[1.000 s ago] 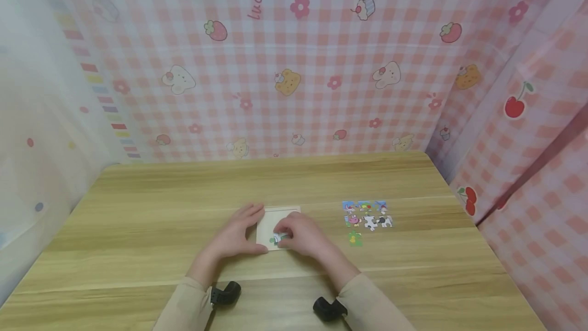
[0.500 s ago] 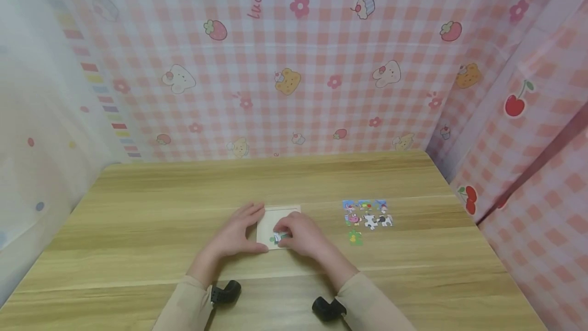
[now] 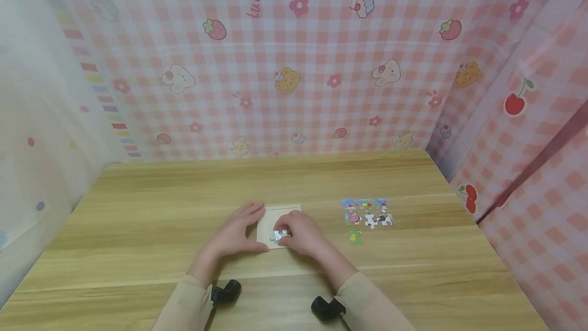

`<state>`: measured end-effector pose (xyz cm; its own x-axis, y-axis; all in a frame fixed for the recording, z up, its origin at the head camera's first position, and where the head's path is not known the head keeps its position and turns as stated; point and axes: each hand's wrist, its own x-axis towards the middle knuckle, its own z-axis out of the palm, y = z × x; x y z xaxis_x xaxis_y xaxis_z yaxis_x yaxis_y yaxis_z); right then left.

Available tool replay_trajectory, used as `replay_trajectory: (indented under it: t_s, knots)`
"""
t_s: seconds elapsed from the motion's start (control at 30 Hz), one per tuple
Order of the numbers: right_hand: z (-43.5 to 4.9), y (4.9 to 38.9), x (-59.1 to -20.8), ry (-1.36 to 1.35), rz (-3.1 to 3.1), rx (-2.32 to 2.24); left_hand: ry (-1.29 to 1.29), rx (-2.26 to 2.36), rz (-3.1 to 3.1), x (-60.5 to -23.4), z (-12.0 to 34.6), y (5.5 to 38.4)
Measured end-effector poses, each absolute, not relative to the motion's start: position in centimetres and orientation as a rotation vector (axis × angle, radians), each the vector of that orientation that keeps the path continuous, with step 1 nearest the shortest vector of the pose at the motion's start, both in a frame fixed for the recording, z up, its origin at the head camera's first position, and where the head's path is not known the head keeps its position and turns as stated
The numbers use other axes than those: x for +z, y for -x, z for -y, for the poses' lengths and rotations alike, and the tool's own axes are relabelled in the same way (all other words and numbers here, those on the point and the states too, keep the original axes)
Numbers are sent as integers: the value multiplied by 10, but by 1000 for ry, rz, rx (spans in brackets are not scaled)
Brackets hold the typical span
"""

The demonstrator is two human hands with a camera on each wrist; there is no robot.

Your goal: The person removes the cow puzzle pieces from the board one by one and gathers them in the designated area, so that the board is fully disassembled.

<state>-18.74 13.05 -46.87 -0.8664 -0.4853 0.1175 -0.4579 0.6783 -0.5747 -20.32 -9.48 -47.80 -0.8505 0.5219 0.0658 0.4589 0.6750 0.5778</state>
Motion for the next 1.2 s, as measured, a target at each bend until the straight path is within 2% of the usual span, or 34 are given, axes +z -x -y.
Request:
replay_trajectory:
  t_s: [0.7,1.2]
  knots:
    - [-138,184,-468,749,-2690,-1265,-822,912,-2777,-479,95,204]
    - [-192,173,-461,675,-2660,-1408,-810,914,-2763,-475,94,202]
